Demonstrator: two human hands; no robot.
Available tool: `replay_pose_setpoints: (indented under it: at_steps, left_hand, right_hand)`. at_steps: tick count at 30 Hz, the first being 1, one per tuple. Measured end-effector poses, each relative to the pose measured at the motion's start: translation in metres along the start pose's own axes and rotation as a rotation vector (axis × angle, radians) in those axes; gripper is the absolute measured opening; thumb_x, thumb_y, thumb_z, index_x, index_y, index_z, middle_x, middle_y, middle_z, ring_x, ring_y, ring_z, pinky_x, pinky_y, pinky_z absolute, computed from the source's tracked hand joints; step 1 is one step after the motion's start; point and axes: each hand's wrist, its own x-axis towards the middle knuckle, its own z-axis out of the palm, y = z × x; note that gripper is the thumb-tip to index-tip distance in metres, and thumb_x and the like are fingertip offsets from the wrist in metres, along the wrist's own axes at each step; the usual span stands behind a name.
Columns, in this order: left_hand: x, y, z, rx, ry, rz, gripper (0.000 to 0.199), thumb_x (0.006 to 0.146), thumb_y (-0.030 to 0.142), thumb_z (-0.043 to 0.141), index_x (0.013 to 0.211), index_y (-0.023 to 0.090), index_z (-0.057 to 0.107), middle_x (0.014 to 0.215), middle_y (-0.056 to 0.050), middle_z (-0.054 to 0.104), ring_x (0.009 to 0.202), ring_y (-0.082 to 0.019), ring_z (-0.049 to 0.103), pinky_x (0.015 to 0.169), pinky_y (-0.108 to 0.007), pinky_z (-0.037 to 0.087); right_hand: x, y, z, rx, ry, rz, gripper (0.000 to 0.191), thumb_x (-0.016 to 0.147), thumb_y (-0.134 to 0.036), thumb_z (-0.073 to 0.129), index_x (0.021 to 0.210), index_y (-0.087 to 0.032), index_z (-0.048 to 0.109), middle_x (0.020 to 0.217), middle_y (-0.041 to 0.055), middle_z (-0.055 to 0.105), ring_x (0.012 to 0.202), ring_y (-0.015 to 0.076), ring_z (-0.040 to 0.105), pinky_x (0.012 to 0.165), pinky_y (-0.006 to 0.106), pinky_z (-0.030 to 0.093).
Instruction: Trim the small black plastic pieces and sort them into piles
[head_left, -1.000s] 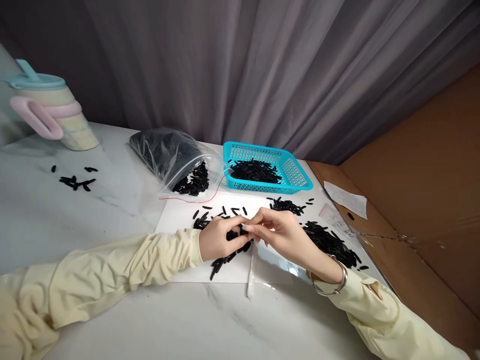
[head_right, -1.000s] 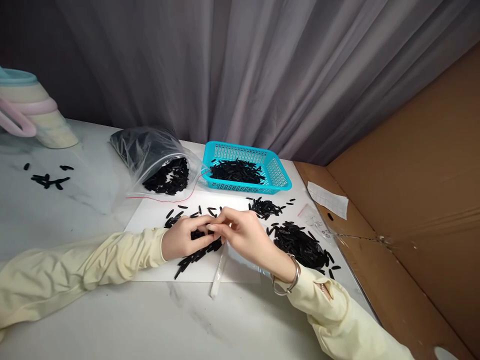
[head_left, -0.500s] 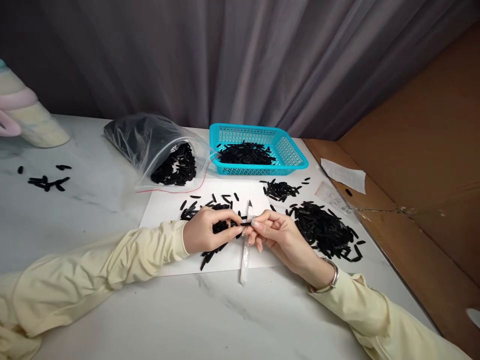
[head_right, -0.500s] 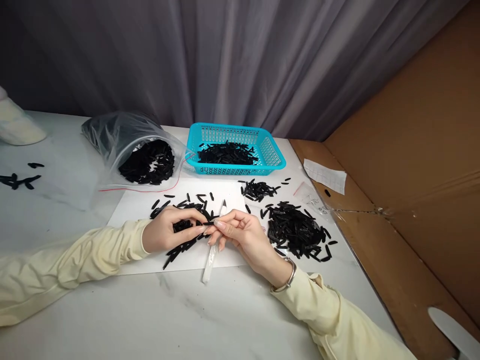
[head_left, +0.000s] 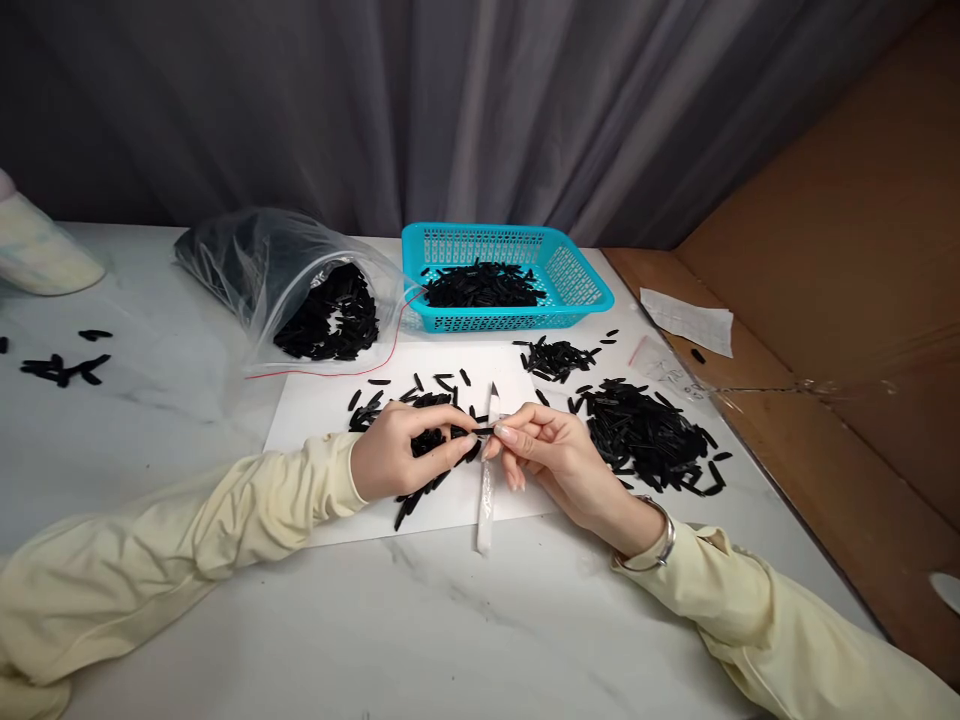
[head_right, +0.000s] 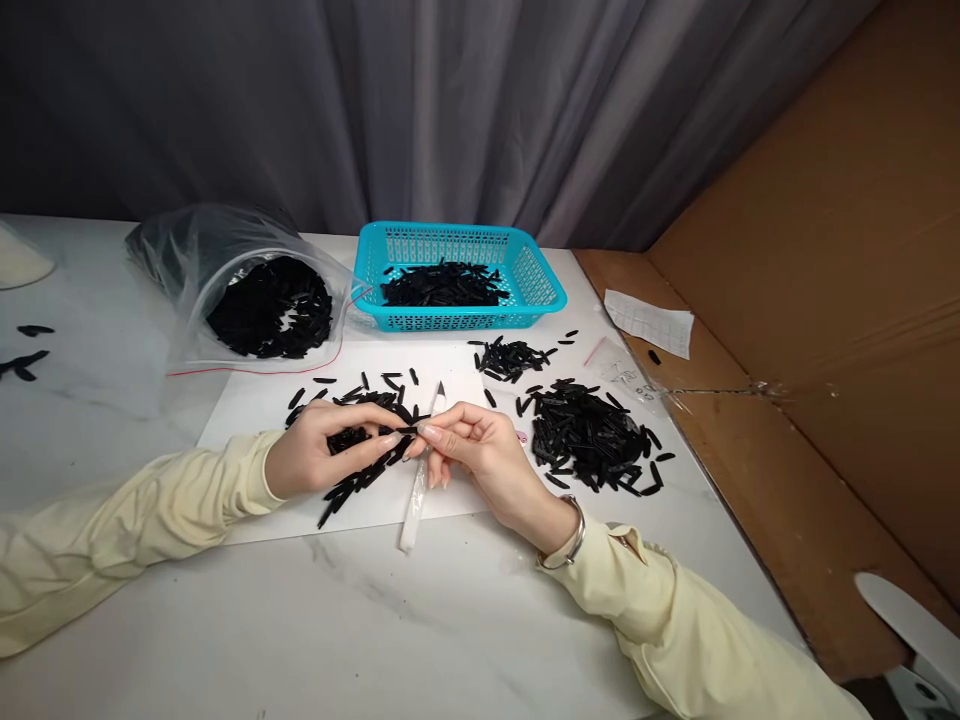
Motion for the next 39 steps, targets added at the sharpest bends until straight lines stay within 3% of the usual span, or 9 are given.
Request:
replay_pose_setpoints:
  at_steps: [8,15,19,24,27,31,35,39]
  left_hand:
    - [-0.001,0.004,0.003,0.091,0.056,0.146,0.011,0.079,0.015,0.053,0.085,0.011,0.062,0.06,-0.001,0.065,0.048,-0.007,0.056,0.049,-0.015,0.044]
    - [-0.006,-0.001,0.009,0.268,0.116,0.276,0.018,0.078,0.011,0.054,0.095,0.013,0.06,0.073,-0.003,0.071,0.053,-0.008,0.062,0.046,-0.015,0.043]
    - [-0.005,-0.001,0.008,0.27,0.177,0.193,0.022,0.079,0.013,0.053,0.099,0.012,0.06,0.07,-0.002,0.069,0.047,-0.006,0.057,0.047,-0.014,0.044]
    - [-0.003,0.002,0.003,0.245,0.208,0.06,0.018,0.079,0.016,0.052,0.095,0.012,0.061,0.056,0.003,0.056,0.045,-0.005,0.049,0.05,-0.014,0.042]
    - [-0.002,0.001,0.002,0.186,0.181,0.007,0.015,0.08,0.016,0.051,0.093,0.013,0.059,0.051,0.005,0.051,0.045,-0.005,0.046,0.051,-0.016,0.04]
    - [0.0,0.0,0.001,0.069,0.139,-0.098,0.009,0.081,0.018,0.05,0.085,0.013,0.056,0.056,0.003,0.055,0.046,-0.006,0.045,0.051,-0.017,0.039]
    - [0.001,0.002,0.001,-0.008,0.118,-0.142,0.011,0.08,0.022,0.053,0.08,0.013,0.059,0.066,-0.001,0.062,0.052,-0.007,0.051,0.054,-0.018,0.041]
    - [0.001,0.007,0.001,-0.037,0.05,-0.197,0.017,0.08,0.025,0.054,0.075,0.012,0.064,0.06,0.0,0.062,0.05,-0.007,0.049,0.05,-0.018,0.04]
  right_hand:
    - [-0.002,0.0,0.0,-0.045,-0.053,-0.011,0.01,0.08,-0.024,0.06,0.078,-0.014,0.059,0.07,0.003,0.066,0.055,0.0106,0.061,0.045,0.019,0.045]
    - [-0.004,0.002,0.009,-0.152,0.076,-0.011,0.019,0.075,-0.027,0.065,0.086,-0.016,0.055,0.068,0.0037,0.067,0.063,0.0162,0.066,0.043,0.021,0.048]
    - [-0.002,-0.001,0.007,-0.106,0.128,0.002,0.018,0.075,-0.026,0.065,0.087,-0.015,0.058,0.077,0.0064,0.067,0.068,0.0167,0.066,0.043,0.018,0.045]
    - [-0.001,-0.002,0.001,-0.023,0.074,-0.006,0.017,0.077,-0.019,0.062,0.094,-0.017,0.064,0.097,0.0062,0.064,0.073,0.012,0.064,0.051,0.017,0.046]
    - [-0.002,0.0,0.0,-0.021,0.007,-0.009,0.023,0.079,-0.017,0.059,0.101,-0.019,0.065,0.089,0.0033,0.063,0.069,0.009,0.062,0.051,0.017,0.045]
    - [-0.003,0.002,0.003,-0.069,-0.062,-0.034,0.029,0.081,-0.017,0.058,0.11,-0.018,0.06,0.08,0.0016,0.063,0.055,0.0062,0.058,0.05,0.019,0.046]
    - [-0.005,0.003,0.008,-0.165,-0.04,-0.114,0.017,0.08,-0.017,0.06,0.097,-0.014,0.059,0.074,0.002,0.066,0.06,0.0104,0.064,0.061,0.024,0.053]
    - [-0.008,0.006,0.01,-0.321,0.045,-0.231,0.01,0.078,-0.016,0.062,0.086,-0.014,0.057,0.068,0.0014,0.065,0.061,0.0123,0.066,0.062,0.024,0.056]
